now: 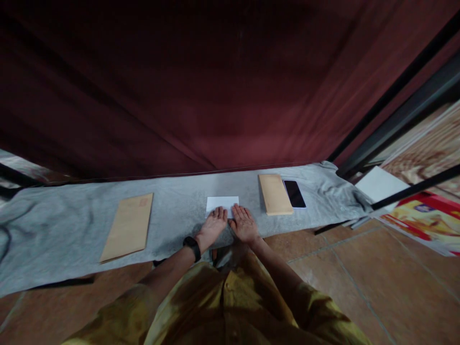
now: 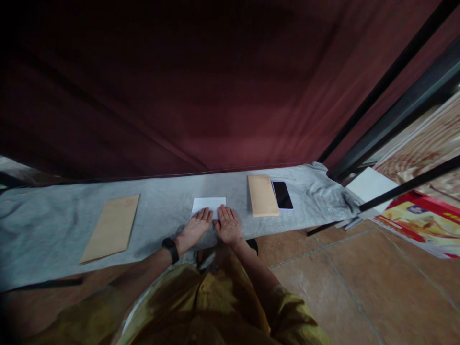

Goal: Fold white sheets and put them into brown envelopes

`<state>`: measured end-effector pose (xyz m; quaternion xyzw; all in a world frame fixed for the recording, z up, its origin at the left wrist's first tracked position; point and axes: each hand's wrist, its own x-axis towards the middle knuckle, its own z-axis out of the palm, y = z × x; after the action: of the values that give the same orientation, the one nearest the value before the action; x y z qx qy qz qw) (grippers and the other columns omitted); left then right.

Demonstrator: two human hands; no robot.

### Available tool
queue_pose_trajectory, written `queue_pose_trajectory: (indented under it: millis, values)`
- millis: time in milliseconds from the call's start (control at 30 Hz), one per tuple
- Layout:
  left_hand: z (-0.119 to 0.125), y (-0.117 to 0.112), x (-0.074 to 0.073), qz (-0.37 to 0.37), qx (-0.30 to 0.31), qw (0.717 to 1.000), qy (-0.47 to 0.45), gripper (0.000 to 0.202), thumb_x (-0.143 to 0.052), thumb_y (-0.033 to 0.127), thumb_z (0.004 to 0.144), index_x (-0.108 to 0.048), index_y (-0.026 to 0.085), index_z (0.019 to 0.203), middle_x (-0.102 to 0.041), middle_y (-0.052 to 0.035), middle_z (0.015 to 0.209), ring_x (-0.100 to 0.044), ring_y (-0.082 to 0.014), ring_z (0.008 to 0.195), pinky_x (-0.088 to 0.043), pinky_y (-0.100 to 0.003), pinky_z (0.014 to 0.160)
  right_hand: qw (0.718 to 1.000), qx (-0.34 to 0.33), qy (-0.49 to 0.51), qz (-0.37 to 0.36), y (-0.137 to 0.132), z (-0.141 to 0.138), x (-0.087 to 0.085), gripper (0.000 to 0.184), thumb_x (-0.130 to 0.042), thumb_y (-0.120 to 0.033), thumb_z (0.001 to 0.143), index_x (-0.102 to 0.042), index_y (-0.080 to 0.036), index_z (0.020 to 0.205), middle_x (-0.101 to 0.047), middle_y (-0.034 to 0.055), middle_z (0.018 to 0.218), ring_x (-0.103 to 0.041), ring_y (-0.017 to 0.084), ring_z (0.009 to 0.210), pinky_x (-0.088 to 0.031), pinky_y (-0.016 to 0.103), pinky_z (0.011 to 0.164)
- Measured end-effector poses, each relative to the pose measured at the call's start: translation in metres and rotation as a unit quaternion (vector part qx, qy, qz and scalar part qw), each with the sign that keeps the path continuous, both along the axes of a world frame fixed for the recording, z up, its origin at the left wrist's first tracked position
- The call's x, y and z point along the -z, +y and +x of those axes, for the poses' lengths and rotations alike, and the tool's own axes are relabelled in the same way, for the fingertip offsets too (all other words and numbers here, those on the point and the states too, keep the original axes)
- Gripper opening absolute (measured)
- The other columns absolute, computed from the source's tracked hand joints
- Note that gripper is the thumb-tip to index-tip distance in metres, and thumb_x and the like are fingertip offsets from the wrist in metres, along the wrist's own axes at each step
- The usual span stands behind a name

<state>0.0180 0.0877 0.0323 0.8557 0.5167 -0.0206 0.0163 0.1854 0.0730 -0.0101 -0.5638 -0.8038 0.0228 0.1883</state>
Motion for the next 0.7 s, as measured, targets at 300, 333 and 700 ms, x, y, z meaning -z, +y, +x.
queue_pose_trajectory:
  millis: [300,333,700]
  values:
    - [0.020,0.002,-0.017,0.003,-0.059,0.997,-0.055,0.055,-0.038,-0.003,0.085,-0.057,0.001,0.136,-0.058,-0.0309,0.139,-0.056,-0.0361,0.132,-0.046,-0.048,0.105,0.997,-0.010,0.068,-0.033,0.001,0.004,-0.001,0.056,-0.046,-0.033,0.100,-0.044,-0.012,0.153,-0.044,0.0120,0.159,-0.040,0.023,0.148,-0.030,0.043,0.123]
    - [0.021,0.003,-0.020,0.004,-0.067,0.995,-0.069,0.053,-0.039,-0.003,0.085,-0.059,0.001,0.134,-0.060,-0.0310,0.136,-0.058,-0.0359,0.129,-0.047,-0.048,0.104,0.995,-0.004,0.097,-0.035,0.002,0.006,0.000,0.058,-0.046,-0.031,0.099,-0.042,-0.012,0.154,-0.043,0.0123,0.159,-0.040,0.023,0.148,-0.033,0.042,0.122]
    - [0.010,0.018,-0.025,-0.105,-0.313,0.540,-0.774,0.021,-0.057,0.037,0.094,-0.064,0.018,0.098,-0.075,-0.0063,0.098,-0.071,-0.0191,0.088,-0.055,-0.033,0.084,0.710,0.122,0.638,-0.272,0.014,-0.004,-0.013,0.054,-0.047,-0.054,0.097,-0.058,-0.016,0.133,-0.072,0.0175,0.121,-0.071,0.028,0.106,-0.060,0.044,0.088]
